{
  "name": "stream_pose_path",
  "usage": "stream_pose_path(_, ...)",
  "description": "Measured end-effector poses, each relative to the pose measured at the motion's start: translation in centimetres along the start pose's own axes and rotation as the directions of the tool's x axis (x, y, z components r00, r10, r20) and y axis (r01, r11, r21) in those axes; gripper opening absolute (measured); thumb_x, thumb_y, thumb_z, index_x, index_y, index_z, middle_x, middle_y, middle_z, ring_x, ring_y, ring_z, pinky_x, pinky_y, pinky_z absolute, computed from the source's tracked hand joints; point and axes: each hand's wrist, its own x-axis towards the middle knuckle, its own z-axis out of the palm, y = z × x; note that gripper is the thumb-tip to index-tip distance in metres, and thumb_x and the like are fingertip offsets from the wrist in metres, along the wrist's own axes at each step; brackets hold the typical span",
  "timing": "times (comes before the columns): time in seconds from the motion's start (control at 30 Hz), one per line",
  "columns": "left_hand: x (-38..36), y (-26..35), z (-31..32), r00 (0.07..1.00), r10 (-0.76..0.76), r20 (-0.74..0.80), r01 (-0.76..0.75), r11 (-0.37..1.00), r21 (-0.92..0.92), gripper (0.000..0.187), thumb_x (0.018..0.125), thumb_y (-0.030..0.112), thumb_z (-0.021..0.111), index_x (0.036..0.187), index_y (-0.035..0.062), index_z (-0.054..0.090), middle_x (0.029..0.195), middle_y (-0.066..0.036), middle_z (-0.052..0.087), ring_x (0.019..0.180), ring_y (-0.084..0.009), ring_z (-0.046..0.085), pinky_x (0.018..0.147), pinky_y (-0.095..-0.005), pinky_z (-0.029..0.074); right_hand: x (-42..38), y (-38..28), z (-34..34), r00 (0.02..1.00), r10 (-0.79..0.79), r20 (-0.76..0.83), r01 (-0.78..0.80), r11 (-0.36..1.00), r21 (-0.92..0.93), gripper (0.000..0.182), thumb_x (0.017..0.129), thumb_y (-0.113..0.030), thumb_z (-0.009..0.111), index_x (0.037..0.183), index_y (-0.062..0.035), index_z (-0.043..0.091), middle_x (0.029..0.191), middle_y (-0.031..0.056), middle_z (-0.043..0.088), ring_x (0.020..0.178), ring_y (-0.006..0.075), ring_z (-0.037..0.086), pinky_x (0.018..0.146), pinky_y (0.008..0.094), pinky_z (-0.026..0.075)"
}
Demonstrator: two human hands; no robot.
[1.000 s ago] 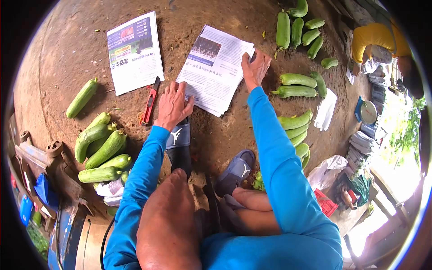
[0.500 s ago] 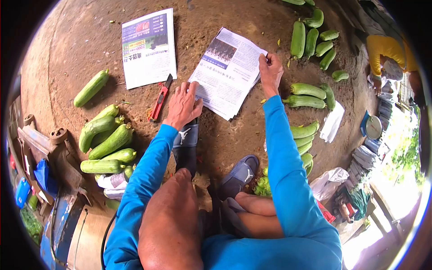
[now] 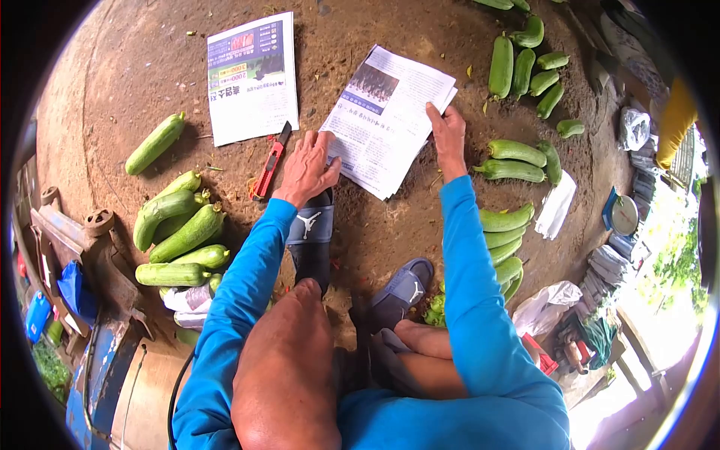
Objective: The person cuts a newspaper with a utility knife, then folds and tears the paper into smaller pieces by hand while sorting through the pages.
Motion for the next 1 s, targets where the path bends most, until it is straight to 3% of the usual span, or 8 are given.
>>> stream_pose_path(0.03, -0.1, 0.0, -0.1, 1.0, 0.004, 0.003, -0.004, 1.0, -0.001, 0.046, 0.084, 0.026, 0.065, 0.12, 0.0014, 0.051, 0.106, -0.02, 0.051, 0.096, -0.04, 0.054, 0.083, -0.049, 0.046, -0.8, 0.0, 0.8, 0.998, -0.058, -0.018, 0.06, 0.987, 0.146, 0.025, 0.093, -0.019, 0.071, 0.105, 0.0014, 0.067, 0.09, 0.0034, 0.07, 0.074, 0.0063, 0.062, 0.062, 0.0242, 0.05)
stream_pose_path(0.13, 0.3, 0.1, -0.1, 1.0, 0.001, 0.022, -0.001, 1.0, -0.02, 0.045, 0.085, 0.027, 0.064, 0.121, 0.0026, 0.052, 0.108, -0.02, 0.052, 0.099, -0.0406, 0.055, 0.085, -0.0491, 0.046, -2.3, 1.6, 1.9, 0.997, 0.043, 0.064, -0.046, 0.998, 0.044, 0.031, 0.091, -0.021, 0.072, 0.112, 0.001, 0.066, 0.101, 0.0085, 0.071, 0.083, 0.0124, 0.065, 0.076, 0.0276, 0.052)
stream_pose_path(0.33, 0.2, 0.1, -0.2, 0.999, -0.031, 0.04, 0.033, 0.999, -0.036, 0.044, 0.085, 0.026, 0.065, 0.122, 0.0052, 0.051, 0.111, -0.02, 0.053, 0.101, -0.0409, 0.055, 0.087, -0.0491, 0.046, -4.7, 2.2, 4.0, 0.991, -0.119, -0.062, 0.115, 0.991, -0.07, 0.049, 0.091, -0.028, 0.069, 0.126, 0.0034, 0.058, 0.112, 0.0183, 0.069, 0.096, 0.0242, 0.066, 0.086, 0.037, 0.051)
stream_pose_path(0.5, 0.5, 1.3, -1.1, 0.998, -0.029, 0.065, 0.029, 1.0, -0.005, 0.038, 0.089, 0.027, 0.063, 0.119, 0.0041, 0.055, 0.107, -0.021, 0.058, 0.1, -0.0417, 0.058, 0.088, -0.0486, 0.047, -6.4, 0.5, 5.5, 1.0, 0.012, -0.013, -0.015, 0.97, -0.244, 0.071, 0.094, -0.049, 0.063, 0.142, -0.0003, 0.043, 0.14, 0.0228, 0.045, 0.135, 0.0398, 0.037, 0.11, 0.0506, 0.033)
stream_pose_path(0.6, 1.7, 4.2, -2.4, 1.0, 0.004, 0.01, -0.004, 1.0, -0.02, 0.035, 0.096, 0.031, 0.057, 0.115, 0.0019, 0.059, 0.104, -0.024, 0.062, 0.099, -0.0418, 0.06, 0.089, -0.0479, 0.047, -7.2, -0.7, 6.7, 0.996, 0.095, -0.001, -0.095, 0.995, -0.018, 0.069, 0.096, -0.049, 0.06, 0.144, -0.0039, 0.041, 0.142, 0.0241, 0.043, 0.134, 0.0396, 0.039, 0.111, 0.0492, 0.034)
stream_pose_path(0.67, 2.7, 5.8, -2.8, 1.0, -0.025, 0.005, 0.026, 0.97, -0.241, 0.038, 0.099, 0.034, 0.052, 0.116, 0.0008, 0.058, 0.104, -0.025, 0.062, 0.1, -0.0423, 0.06, 0.09, -0.0479, 0.046, -7.3, -0.6, 7.2, 0.995, 0.098, 0.0, -0.098, 0.993, -0.065, 0.065, 0.098, -0.048, 0.057, 0.146, -0.0072, 0.041, 0.141, 0.0246, 0.044, 0.132, 0.0379, 0.043, 0.109, 0.0478, 0.037)
stream_pose_path(0.83, 5.5, 5.5, -1.5, 0.93, -0.213, 0.298, 0.36, 0.685, -0.633, 0.076, 0.104, 0.056, 0.037, 0.149, -0.0042, 0.038, 0.145, -0.023, 0.05, 0.135, -0.0301, 0.047, 0.112, -0.0345, 0.034, -6.9, 0.1, 8.2, 0.999, 0.038, -0.027, -0.04, 0.995, -0.096, 0.066, 0.096, -0.045, 0.061, 0.146, -0.0063, 0.041, 0.135, 0.0222, 0.049, 0.111, 0.0307, 0.059, 0.09, 0.0421, 0.052)
stream_pose_path(1.0, 5.0, 5.9, -1.6, 0.927, -0.209, 0.312, 0.372, 0.618, -0.693, 0.072, 0.104, 0.054, 0.04, 0.147, -0.0032, 0.042, 0.132, -0.018, 0.059, 0.112, -0.0267, 0.058, 0.093, -0.0344, 0.047, -7.0, -0.4, 8.4, 0.999, 0.012, -0.03, -0.012, 1.0, -0.018, 0.07, 0.094, -0.046, 0.066, 0.142, -0.0019, 0.043, 0.131, 0.0201, 0.051, 0.103, 0.0266, 0.062, 0.084, 0.0392, 0.054)
